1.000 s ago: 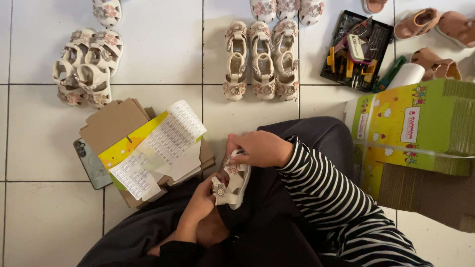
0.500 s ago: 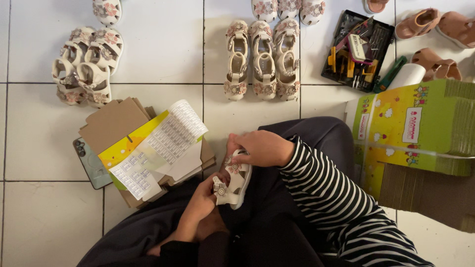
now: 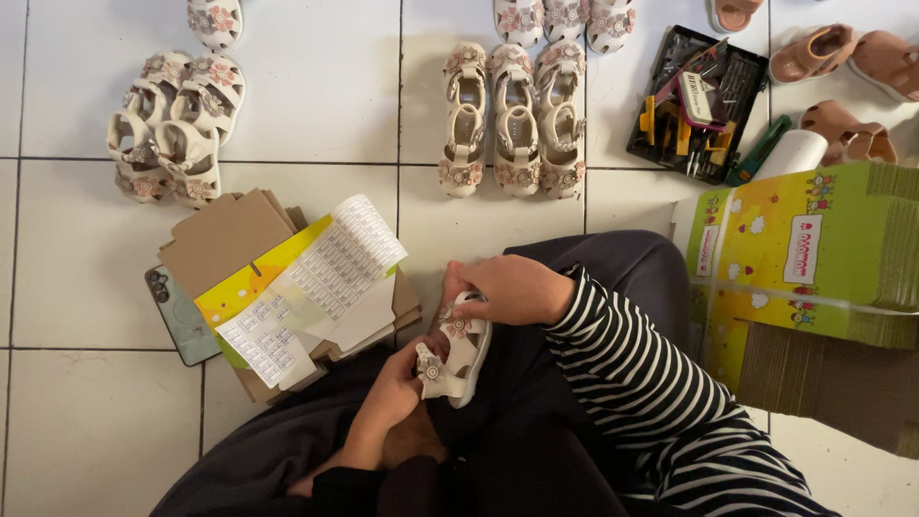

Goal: The person sits on the floor and repeatedly picks up small children's sandals, peels off adhesive labels from a roll, and applies them to the soles of the shoes. The person handles the shoes one at a time, turning them over to access the sole, and places the labeled shoes back on the floor.

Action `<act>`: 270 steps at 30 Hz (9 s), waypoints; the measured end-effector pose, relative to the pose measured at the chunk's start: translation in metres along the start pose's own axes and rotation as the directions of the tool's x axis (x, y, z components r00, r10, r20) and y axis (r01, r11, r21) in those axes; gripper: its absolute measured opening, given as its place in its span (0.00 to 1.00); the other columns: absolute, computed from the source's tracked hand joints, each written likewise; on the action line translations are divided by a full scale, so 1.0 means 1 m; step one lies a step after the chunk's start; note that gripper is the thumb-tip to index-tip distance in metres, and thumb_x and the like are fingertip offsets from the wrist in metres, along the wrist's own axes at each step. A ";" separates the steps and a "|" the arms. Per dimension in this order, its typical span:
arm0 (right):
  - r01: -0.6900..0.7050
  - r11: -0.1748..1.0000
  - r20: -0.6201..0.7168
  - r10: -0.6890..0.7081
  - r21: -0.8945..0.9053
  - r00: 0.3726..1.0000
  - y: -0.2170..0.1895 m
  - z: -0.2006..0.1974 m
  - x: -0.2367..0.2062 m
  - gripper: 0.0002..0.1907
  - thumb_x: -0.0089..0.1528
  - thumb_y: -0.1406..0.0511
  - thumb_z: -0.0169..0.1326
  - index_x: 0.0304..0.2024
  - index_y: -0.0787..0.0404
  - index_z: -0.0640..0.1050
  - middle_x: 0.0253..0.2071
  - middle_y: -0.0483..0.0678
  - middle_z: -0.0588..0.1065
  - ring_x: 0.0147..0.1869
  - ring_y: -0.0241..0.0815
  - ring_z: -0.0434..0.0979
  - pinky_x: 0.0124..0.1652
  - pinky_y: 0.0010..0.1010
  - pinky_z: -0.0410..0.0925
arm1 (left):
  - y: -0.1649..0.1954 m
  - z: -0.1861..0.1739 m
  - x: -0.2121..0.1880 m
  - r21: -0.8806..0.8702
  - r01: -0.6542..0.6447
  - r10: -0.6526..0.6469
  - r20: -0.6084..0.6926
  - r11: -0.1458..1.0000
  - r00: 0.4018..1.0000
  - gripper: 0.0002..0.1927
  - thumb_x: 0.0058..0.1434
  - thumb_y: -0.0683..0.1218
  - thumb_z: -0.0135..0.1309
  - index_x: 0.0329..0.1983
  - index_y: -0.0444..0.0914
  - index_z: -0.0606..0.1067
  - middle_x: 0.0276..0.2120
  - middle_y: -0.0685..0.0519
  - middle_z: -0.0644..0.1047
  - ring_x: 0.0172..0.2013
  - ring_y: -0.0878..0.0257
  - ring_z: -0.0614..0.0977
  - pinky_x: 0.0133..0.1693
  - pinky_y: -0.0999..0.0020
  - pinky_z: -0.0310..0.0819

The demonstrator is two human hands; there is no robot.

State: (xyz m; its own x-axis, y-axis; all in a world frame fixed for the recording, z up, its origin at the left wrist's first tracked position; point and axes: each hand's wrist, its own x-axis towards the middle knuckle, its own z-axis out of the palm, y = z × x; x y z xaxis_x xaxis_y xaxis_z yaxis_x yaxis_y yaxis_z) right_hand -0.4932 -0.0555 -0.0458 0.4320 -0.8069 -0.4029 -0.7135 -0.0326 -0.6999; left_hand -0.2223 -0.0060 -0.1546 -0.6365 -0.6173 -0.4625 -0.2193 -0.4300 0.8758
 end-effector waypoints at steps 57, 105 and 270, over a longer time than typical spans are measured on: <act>-0.249 0.965 0.000 0.250 0.084 0.968 0.058 -0.027 0.091 0.30 0.62 0.68 0.47 0.69 0.50 0.66 0.50 0.58 0.80 0.49 0.58 0.81 0.49 0.42 0.71 | 0.064 0.016 0.080 0.374 -0.231 0.346 -0.277 0.898 0.897 0.23 0.58 0.45 0.65 0.52 0.33 0.70 0.59 0.32 0.68 0.55 0.36 0.74 0.52 0.50 0.71; 0.040 0.999 -0.087 -0.042 -0.030 0.995 0.061 0.057 0.085 0.22 0.44 0.56 0.68 0.36 0.61 0.81 0.32 0.51 0.81 0.37 0.48 0.82 0.38 0.38 0.73 | -0.004 0.009 0.047 0.155 -0.707 0.613 -0.645 0.690 0.457 0.10 0.71 0.44 0.47 0.48 0.35 0.63 0.70 0.37 0.64 0.62 0.55 0.69 0.66 0.61 0.61; 0.325 0.870 -0.581 -0.490 -0.370 0.650 -0.123 0.137 0.051 0.06 0.53 0.68 0.66 0.33 0.54 0.85 0.75 0.51 0.62 0.81 0.65 0.51 0.68 0.51 0.59 | -0.018 -0.055 -0.036 -0.765 -0.466 0.209 -0.418 0.444 0.884 0.47 0.63 0.74 0.40 0.72 0.37 0.60 0.64 0.49 0.71 0.62 0.57 0.75 0.59 0.60 0.74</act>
State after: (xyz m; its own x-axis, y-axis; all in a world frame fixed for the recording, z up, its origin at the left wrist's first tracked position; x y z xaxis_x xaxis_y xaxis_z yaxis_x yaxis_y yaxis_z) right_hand -0.3075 -0.0117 -0.0613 0.3092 -0.8513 0.4238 -0.6849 -0.5086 -0.5218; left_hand -0.1548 -0.0124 -0.1609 -0.2998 -0.9107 -0.2842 0.7648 -0.4075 0.4990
